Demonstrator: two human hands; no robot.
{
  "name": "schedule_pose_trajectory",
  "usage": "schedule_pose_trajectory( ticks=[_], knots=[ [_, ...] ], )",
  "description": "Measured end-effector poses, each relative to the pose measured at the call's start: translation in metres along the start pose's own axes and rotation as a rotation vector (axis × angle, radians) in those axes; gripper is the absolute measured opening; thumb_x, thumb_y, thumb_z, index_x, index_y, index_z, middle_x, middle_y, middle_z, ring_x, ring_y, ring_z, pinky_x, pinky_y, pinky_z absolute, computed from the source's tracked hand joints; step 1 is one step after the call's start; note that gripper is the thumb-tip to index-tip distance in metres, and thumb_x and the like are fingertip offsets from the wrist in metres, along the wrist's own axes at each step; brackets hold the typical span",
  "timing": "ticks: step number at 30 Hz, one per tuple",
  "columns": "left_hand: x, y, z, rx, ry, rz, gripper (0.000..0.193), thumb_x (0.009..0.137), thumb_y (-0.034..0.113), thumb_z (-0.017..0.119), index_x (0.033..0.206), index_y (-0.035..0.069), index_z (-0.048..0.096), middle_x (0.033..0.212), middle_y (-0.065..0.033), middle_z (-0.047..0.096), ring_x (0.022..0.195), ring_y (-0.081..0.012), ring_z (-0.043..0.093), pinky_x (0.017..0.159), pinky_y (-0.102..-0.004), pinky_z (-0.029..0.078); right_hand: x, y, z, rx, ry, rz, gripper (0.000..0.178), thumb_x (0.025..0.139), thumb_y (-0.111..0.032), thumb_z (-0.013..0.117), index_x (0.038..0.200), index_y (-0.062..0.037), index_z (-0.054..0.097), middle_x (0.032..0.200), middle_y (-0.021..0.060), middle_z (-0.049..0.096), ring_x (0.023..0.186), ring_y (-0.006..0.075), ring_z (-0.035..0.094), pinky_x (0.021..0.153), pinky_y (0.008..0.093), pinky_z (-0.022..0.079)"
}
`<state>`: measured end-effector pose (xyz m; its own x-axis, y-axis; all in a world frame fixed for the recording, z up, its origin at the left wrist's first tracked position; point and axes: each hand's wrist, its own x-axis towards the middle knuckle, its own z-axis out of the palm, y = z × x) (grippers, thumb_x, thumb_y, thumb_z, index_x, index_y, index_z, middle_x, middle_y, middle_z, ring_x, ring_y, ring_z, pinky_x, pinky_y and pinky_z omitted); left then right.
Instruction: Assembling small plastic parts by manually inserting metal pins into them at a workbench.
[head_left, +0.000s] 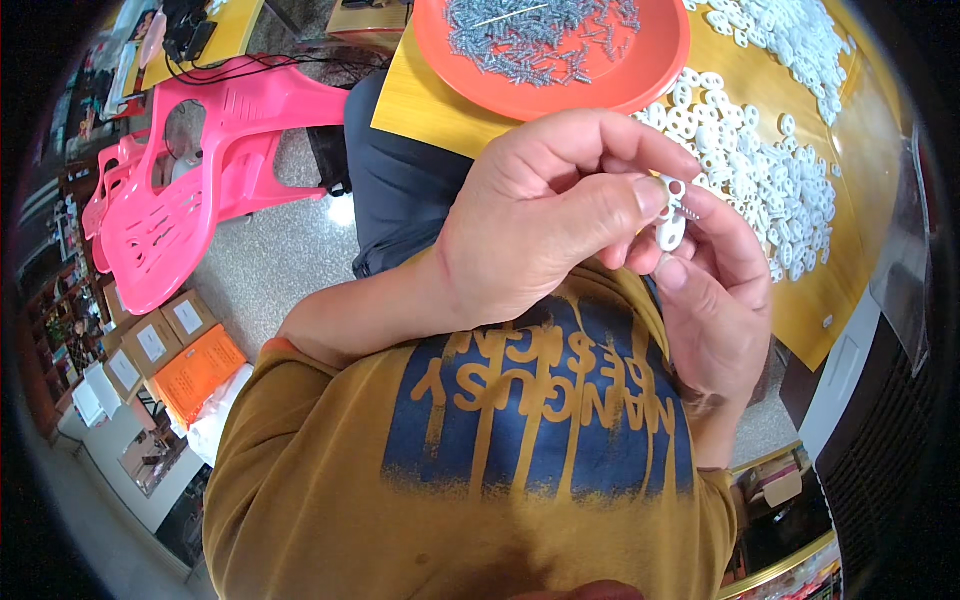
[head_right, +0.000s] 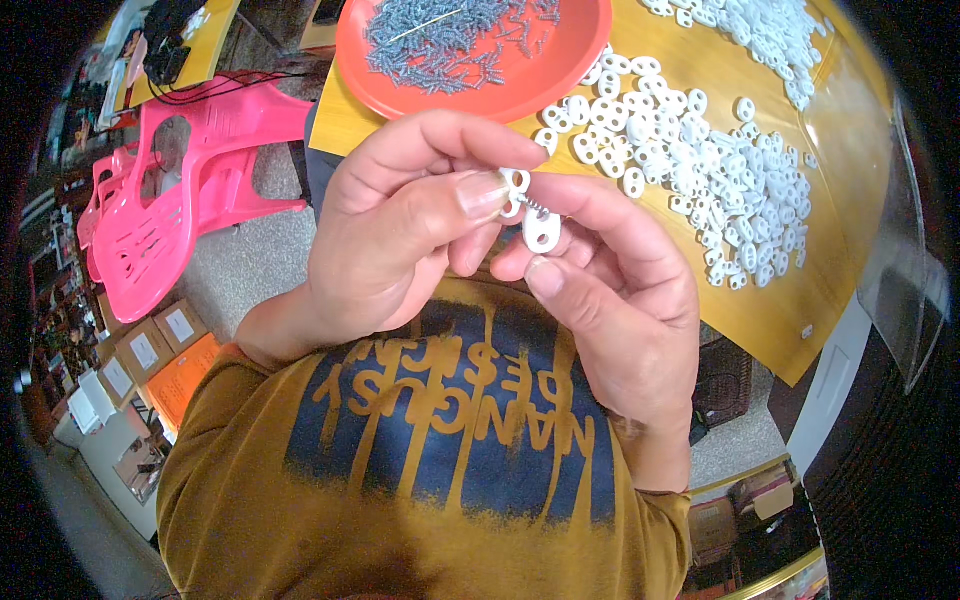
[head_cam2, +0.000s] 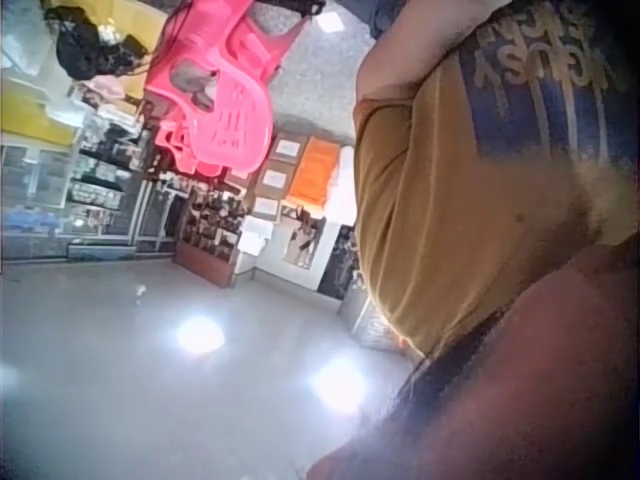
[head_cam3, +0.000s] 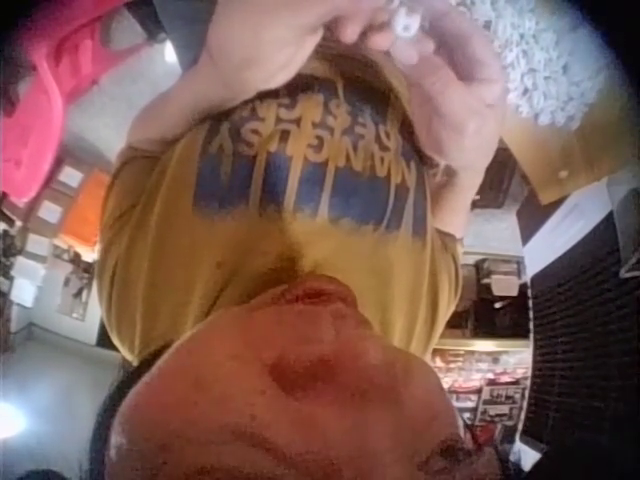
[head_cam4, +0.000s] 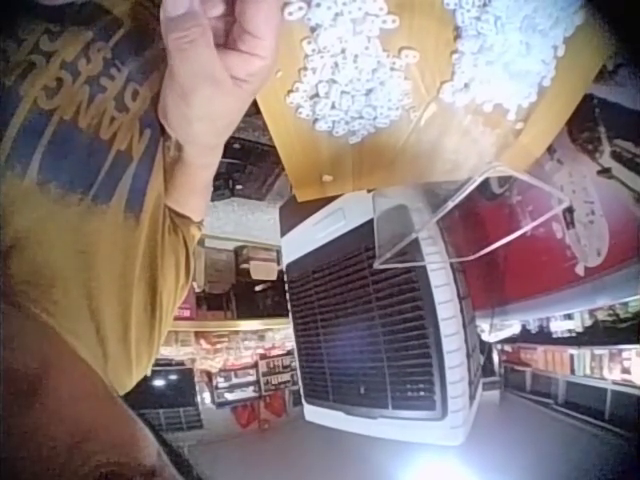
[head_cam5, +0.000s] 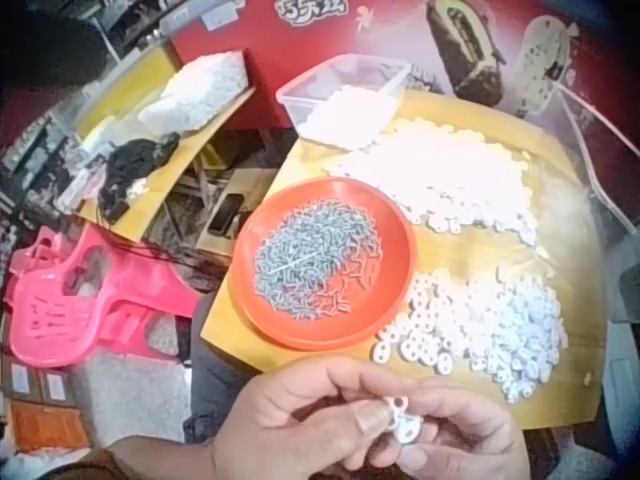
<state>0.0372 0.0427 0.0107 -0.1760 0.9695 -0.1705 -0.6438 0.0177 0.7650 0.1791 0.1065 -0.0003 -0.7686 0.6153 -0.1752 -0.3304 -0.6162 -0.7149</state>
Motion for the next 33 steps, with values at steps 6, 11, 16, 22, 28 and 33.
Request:
schedule_pose_trajectory(
  ticks=[6,11,16,22,28,33],
  knots=[
    [0.001,-0.001,0.002,-0.044,0.008,-0.029,0.02,0.083,0.004,0.045,0.101,-0.003,0.051,0.079,-0.0047,0.054,0.057,-0.0044,0.043,0.055,-0.0171,0.039,-0.002,-0.002,0.006,-0.042,0.066,0.029,0.038,0.076,0.001,0.053,0.114,0.0012,0.047,0.097,0.0127,0.056,0.08,0.0176,0.054,0.076,0.0293,0.043],
    [0.0,0.002,0.002,0.005,0.046,-0.049,0.02,0.083,0.003,0.045,0.101,-0.003,0.051,0.078,-0.0041,0.054,0.057,-0.0042,0.043,0.054,-0.0169,0.038,0.0,-0.003,0.008,-0.162,0.172,0.036,0.029,0.084,-0.009,0.048,0.111,0.0023,0.049,0.087,0.0116,0.057,0.068,0.0167,0.054,0.063,0.0279,0.044],
    [0.001,0.0,-0.002,0.095,0.057,-0.02,0.02,0.083,0.003,0.044,0.101,-0.003,0.051,0.077,-0.003,0.053,0.056,-0.0038,0.042,0.054,-0.0165,0.037,0.002,-0.002,0.0,-0.116,0.113,0.008,0.029,0.087,-0.018,0.045,0.099,0.007,0.054,0.074,0.0093,0.055,0.057,0.0135,0.05,0.053,0.0233,0.044],
    [-0.001,-0.003,-0.001,0.212,0.018,0.081,0.019,0.082,0.002,0.045,0.1,-0.003,0.051,0.076,-0.0019,0.053,0.057,-0.0029,0.043,0.052,-0.0155,0.036,0.001,-0.004,0.001,-0.159,0.155,0.032,0.027,0.087,-0.018,0.046,0.094,0.0068,0.056,0.072,0.0096,0.055,0.054,0.0129,0.049,0.05,0.0228,0.044],
    [-0.002,-0.006,-0.001,0.127,-0.047,0.144,0.019,0.083,0.001,0.045,0.1,-0.003,0.052,0.079,-0.002,0.054,0.058,-0.0015,0.043,0.053,-0.0142,0.037,0.0,-0.005,0.002,-0.142,0.198,0.044,0.025,0.086,-0.017,0.048,0.093,0.0063,0.056,0.077,0.0105,0.057,0.056,0.0127,0.05,0.049,0.0226,0.044],
    [-0.002,-0.005,-0.001,0.244,-0.03,0.168,0.018,0.082,-0.001,0.046,0.099,-0.003,0.052,0.079,-0.0006,0.052,0.059,-0.0007,0.043,0.052,-0.0137,0.037,-0.002,-0.006,0.003,-0.161,0.212,0.045,0.024,0.085,-0.016,0.05,0.092,0.006,0.057,0.079,0.0106,0.058,0.058,0.0123,0.051,0.049,0.0226,0.044]
  ],
)
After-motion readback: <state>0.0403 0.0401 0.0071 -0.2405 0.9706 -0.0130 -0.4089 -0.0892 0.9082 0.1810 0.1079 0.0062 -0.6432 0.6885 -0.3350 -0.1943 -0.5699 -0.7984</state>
